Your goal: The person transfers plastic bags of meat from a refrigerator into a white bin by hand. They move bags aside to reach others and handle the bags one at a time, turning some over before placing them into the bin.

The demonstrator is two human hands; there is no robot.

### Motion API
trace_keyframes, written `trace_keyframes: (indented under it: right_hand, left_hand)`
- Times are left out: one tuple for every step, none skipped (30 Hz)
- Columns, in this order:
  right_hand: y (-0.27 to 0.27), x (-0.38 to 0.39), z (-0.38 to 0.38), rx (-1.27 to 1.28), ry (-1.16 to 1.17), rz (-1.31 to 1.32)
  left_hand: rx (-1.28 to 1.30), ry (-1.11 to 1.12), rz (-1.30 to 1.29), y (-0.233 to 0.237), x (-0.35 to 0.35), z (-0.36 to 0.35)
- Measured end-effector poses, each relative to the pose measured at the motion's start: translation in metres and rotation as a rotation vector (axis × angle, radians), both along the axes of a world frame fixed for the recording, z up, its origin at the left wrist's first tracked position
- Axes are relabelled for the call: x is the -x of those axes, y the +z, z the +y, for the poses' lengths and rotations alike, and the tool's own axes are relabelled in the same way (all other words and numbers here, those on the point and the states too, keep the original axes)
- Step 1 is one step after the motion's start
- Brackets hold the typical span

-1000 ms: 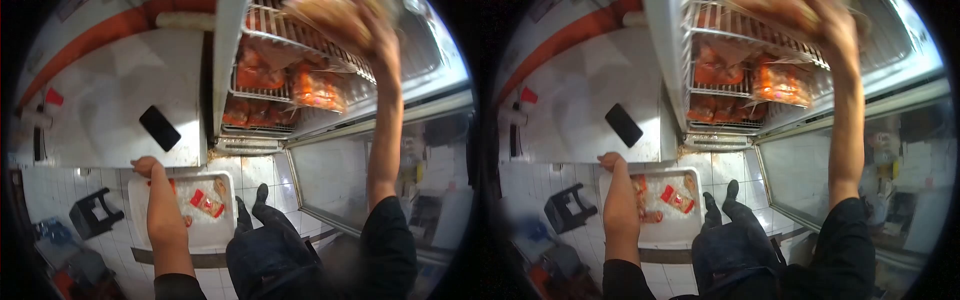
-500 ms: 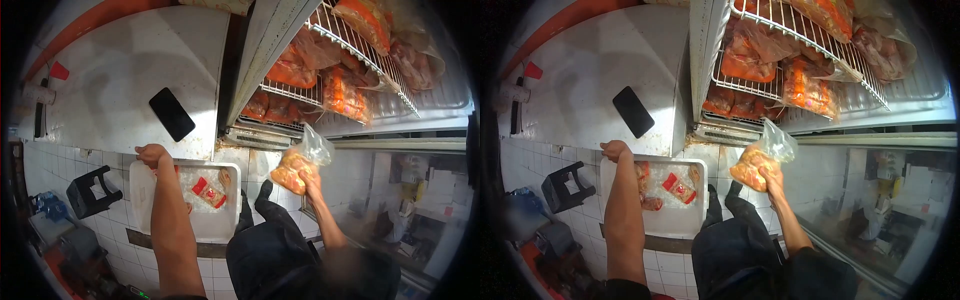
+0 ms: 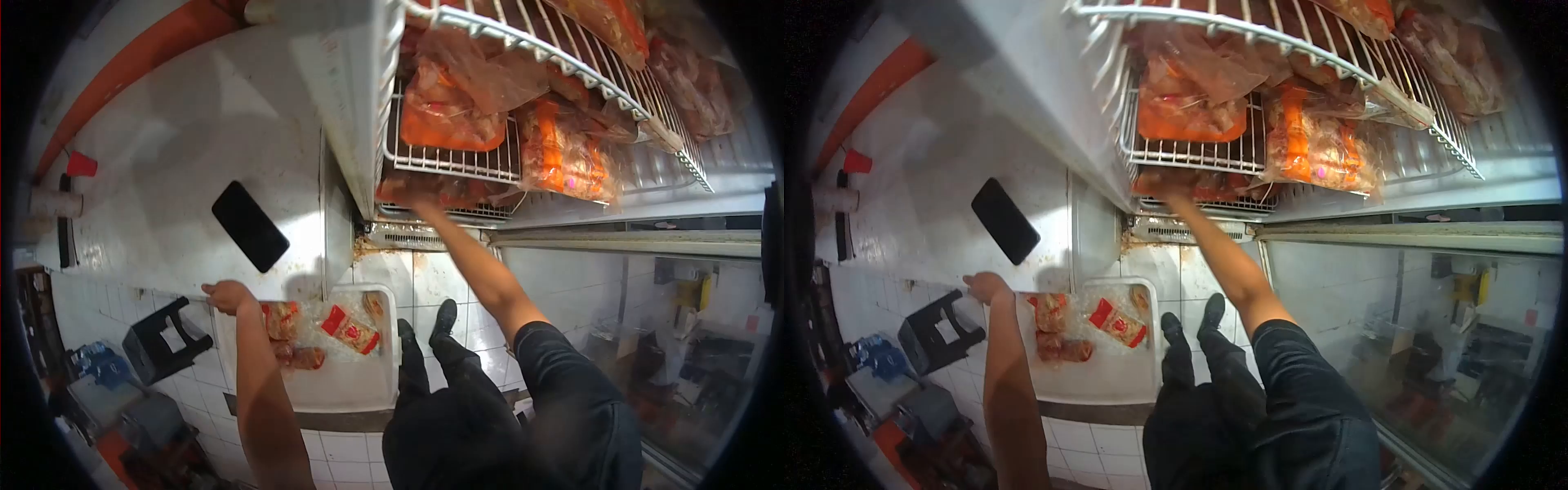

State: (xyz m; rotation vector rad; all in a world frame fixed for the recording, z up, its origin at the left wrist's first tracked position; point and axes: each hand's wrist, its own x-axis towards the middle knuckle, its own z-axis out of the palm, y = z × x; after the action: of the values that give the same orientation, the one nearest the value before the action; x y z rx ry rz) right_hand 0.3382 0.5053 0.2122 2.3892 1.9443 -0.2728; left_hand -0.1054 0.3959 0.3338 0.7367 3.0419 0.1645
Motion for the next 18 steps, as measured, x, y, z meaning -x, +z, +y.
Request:
trace_keyframes:
  right_hand:
    - [-0.045, -0.002, -0.01, -0.072, 0.037, -0.076]
    - [-0.093, 0.0, -0.005, -0.156, 0.07, -0.146]
    - [-0.063, 0.007, 0.007, -0.182, -0.037, -0.004]
    - [-0.048, 0.007, 0.017, -0.156, -0.063, 0.046]
    - [-0.043, 0.002, 0.025, -0.108, -0.041, 0.075]
    - [-0.038, -0.004, 0.031, -0.043, 0.019, 0.107]
    - [-0.032, -0.011, 0.036, 0.033, 0.086, 0.148]
    - [-0.024, -0.02, 0.039, 0.124, 0.163, 0.204]
    - [-0.015, -0.029, 0.036, 0.208, 0.242, 0.283]
    - [-0.006, -0.037, 0.031, 0.275, 0.322, 0.376]
    - [0.004, -0.045, 0.019, 0.306, 0.401, 0.481]
    - [0.012, -0.053, 0.003, 0.309, 0.463, 0.588]
    - [0.11, -0.055, -0.048, 0.182, 0.534, 0.485]
    - [0.197, -0.05, -0.085, 0.31, 0.429, 0.537]
    - [0.234, -0.056, -0.119, 0.279, 0.446, 0.582]
    - [0.274, -0.062, -0.151, 0.093, 0.512, 0.482]
    - [0.37, -0.064, -0.168, 0.143, 0.466, 0.516]
    - [0.421, -0.073, -0.18, -0.03, 0.415, 0.587]
  left_hand:
    - [0.204, -0.148, 0.168, -0.031, 0.025, -0.007]
    - [0.326, -0.208, 0.278, -0.036, 0.031, -0.005]
    - [0.344, -0.199, 0.286, -0.03, 0.027, -0.004]
    - [0.336, -0.181, 0.281, -0.024, 0.022, -0.003]
    - [0.293, -0.148, 0.258, -0.018, 0.016, -0.001]
    - [0.217, -0.104, 0.224, -0.01, 0.011, -0.001]
    - [0.123, -0.042, 0.168, -0.001, 0.003, 0.002]
    - [-0.008, 0.033, 0.091, 0.001, -0.002, 0.005]
    - [-0.144, 0.108, 0.024, 0.003, -0.007, 0.009]
    - [-0.196, 0.116, 0.011, 0.001, -0.005, 0.008]
    - [-0.249, 0.124, -0.002, -0.002, -0.002, 0.006]
    - [-0.302, 0.13, -0.014, -0.004, 0.0, 0.004]
    - [-0.333, 0.164, -0.04, -0.004, -0.002, 0.008]
    - [-0.379, 0.249, -0.138, 0.016, -0.016, 0.013]
    - [-0.418, 0.332, -0.239, 0.055, -0.037, 0.009]
    - [-0.454, 0.415, -0.341, 0.079, -0.051, 0.011]
    - [-0.457, 0.398, -0.324, 0.064, -0.043, 0.014]
    - [-0.457, 0.38, -0.305, 0.033, -0.022, 0.012]
